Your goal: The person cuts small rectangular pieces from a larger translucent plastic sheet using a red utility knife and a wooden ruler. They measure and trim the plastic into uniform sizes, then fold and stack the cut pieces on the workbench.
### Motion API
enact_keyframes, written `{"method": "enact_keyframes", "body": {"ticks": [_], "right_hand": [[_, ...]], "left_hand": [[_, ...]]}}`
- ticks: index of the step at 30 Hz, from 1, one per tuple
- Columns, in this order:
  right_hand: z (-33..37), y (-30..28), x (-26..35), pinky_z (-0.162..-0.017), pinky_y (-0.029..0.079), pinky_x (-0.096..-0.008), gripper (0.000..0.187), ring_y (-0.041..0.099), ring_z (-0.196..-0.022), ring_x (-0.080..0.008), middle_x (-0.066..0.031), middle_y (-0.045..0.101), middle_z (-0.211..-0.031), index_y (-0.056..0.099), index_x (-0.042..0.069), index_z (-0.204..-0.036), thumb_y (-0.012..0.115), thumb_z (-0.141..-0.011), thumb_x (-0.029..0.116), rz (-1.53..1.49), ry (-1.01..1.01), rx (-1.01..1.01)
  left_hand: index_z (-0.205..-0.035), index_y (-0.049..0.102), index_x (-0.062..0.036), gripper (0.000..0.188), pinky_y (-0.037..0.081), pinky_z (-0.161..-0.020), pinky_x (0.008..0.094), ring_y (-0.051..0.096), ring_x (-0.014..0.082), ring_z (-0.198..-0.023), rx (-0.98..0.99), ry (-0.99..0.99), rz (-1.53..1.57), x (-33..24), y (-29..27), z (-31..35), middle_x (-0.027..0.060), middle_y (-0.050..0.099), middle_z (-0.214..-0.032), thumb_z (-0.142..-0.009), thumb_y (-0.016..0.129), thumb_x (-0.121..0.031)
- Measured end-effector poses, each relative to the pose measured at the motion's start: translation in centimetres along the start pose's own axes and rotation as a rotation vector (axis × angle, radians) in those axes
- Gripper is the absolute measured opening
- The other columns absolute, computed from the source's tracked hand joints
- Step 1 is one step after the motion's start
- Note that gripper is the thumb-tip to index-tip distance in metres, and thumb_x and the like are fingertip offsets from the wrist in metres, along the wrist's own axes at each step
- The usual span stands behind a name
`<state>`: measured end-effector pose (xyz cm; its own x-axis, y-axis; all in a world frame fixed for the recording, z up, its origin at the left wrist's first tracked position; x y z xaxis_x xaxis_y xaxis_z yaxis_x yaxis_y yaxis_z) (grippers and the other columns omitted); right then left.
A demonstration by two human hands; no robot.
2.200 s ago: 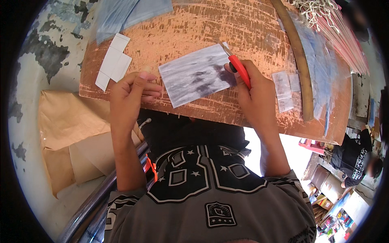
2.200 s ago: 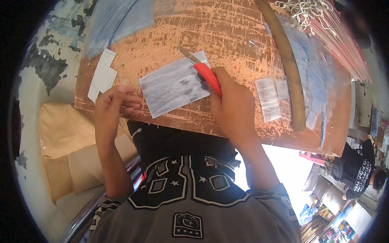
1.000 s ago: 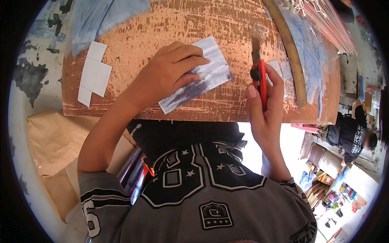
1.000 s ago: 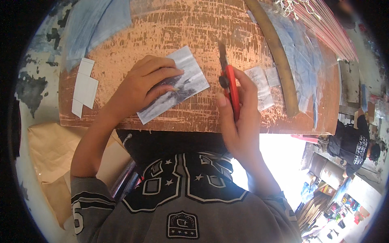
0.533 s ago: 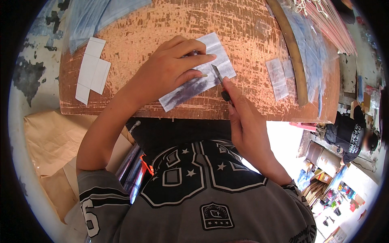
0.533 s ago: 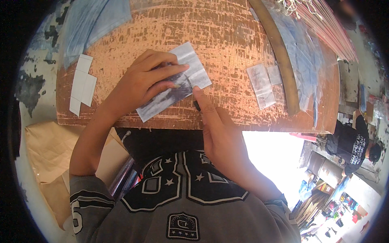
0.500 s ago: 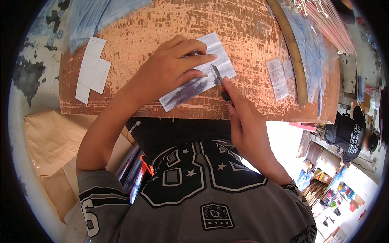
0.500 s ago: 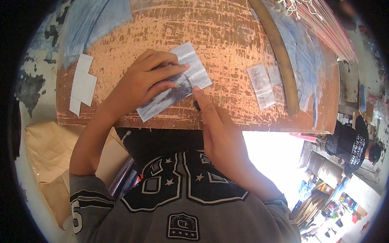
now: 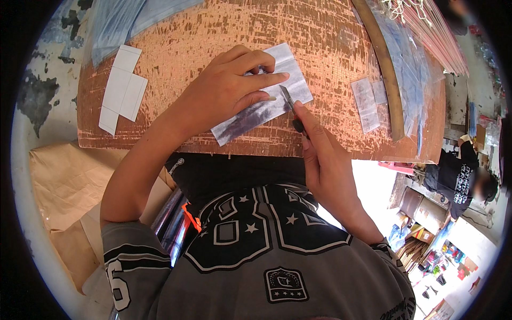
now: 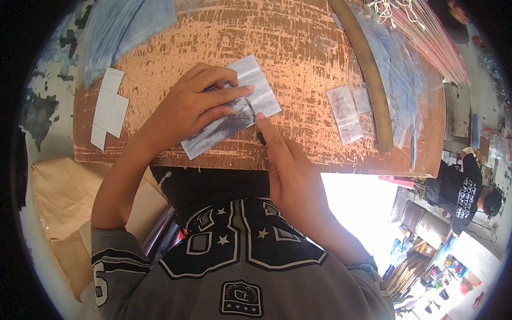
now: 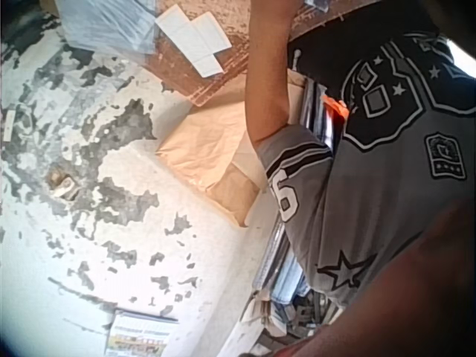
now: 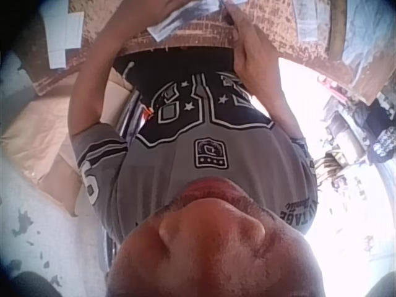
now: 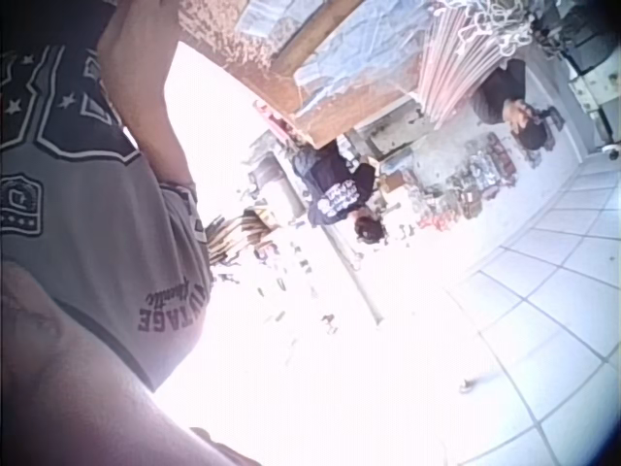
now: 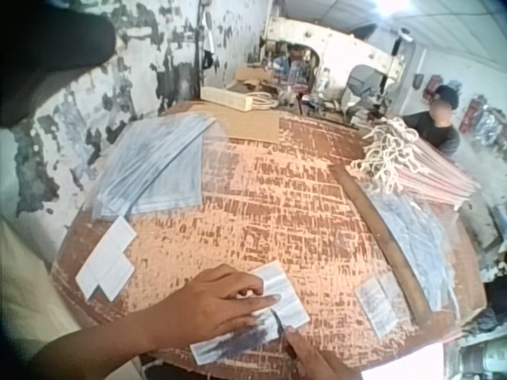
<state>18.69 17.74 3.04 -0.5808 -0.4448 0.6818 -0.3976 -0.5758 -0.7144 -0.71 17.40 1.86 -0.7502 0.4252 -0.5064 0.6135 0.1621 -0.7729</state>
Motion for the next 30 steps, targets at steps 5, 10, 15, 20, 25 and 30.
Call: {"method": "enact_keyframes", "body": {"ticks": [5,10,15,20,25,30], "right_hand": [[0.03,-0.05,-0.01,-0.101,0.053,-0.0439,0.054,0.068,-0.123,-0.0406,-0.0258,0.067,-0.135,0.044,0.008,-0.162,0.048,-0.109,0.0,0.009,0.004,0.004],[0.02,0.02,-0.01,-0.1,0.053,-0.0443,0.056,0.069,-0.121,-0.0404,-0.0254,0.068,-0.134,0.044,0.009,-0.162,0.049,-0.108,-0.002,0.01,-0.001,0.003],[0.0,-0.02,0.2,-0.101,0.053,-0.0451,0.057,0.068,-0.122,-0.0409,-0.0254,0.067,-0.134,0.043,0.01,-0.163,0.049,-0.107,-0.003,0.035,0.007,0.007],[0.11,-0.01,0.44,-0.1,0.053,-0.0466,0.06,0.068,-0.12,-0.0428,-0.0259,0.067,-0.133,0.043,0.011,-0.163,0.05,-0.106,-0.004,0.076,0.035,0.017],[0.45,0.05,0.31,-0.098,0.054,-0.0466,0.061,0.069,-0.118,-0.0442,-0.0264,0.068,-0.13,0.043,0.012,-0.163,0.051,-0.106,-0.004,0.083,0.049,0.012],[0.65,0.15,0.21,-0.099,0.054,-0.0444,0.059,0.069,-0.119,-0.0428,-0.0268,0.068,-0.131,0.044,0.011,-0.163,0.051,-0.106,-0.003,0.031,0.053,0.009]], "left_hand": [[-0.136,0.075,-0.0161,0.045,0.05,-0.101,0.0416,0.06,0.029,-0.115,-0.003,-0.001,0.002,-0.02,-0.07,-0.02,0.0067,0.064,-0.123,-0.092,0.073,-0.021],[-0.137,0.075,-0.017,0.045,0.05,-0.101,0.0411,0.06,0.0282,-0.115,0.002,-0.002,-0.015,0.02,0.01,0.04,0.0067,0.064,-0.124,-0.092,0.073,-0.021],[-0.137,0.075,-0.0173,0.045,0.05,-0.101,0.0409,0.06,0.0282,-0.115,-0.002,0.002,-0.017,0.11,0.07,0.12,0.0065,0.064,-0.124,-0.092,0.074,-0.02],[-0.136,0.075,-0.0168,0.045,0.05,-0.101,0.0409,0.06,0.0285,-0.114,-0.002,-0.002,-0.016,0.1,0.09,0.11,0.0067,0.064,-0.124,-0.092,0.074,-0.019],[-0.136,0.075,-0.0164,0.044,0.05,-0.101,0.0407,0.059,0.0283,-0.115,-0.001,-0.008,0.001,0.16,0.14,0.13,0.0067,0.064,-0.125,-0.092,0.075,-0.018],[-0.137,0.075,-0.0163,0.045,0.05,-0.101,0.0402,0.059,0.0277,-0.114,0.0,-0.006,-0.021,0.21,0.27,0.15,0.0063,0.064,-0.125,-0.092,0.075,-0.018]]}}
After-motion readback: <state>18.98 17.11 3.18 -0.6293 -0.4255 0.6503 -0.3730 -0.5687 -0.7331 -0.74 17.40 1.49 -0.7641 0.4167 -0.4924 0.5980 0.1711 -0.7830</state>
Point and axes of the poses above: each hand's wrist, its own z-axis away from the middle knuckle, its own y-axis out of the palm, x = y × z, the point moved 8 cm from there along -z, towards the middle knuckle
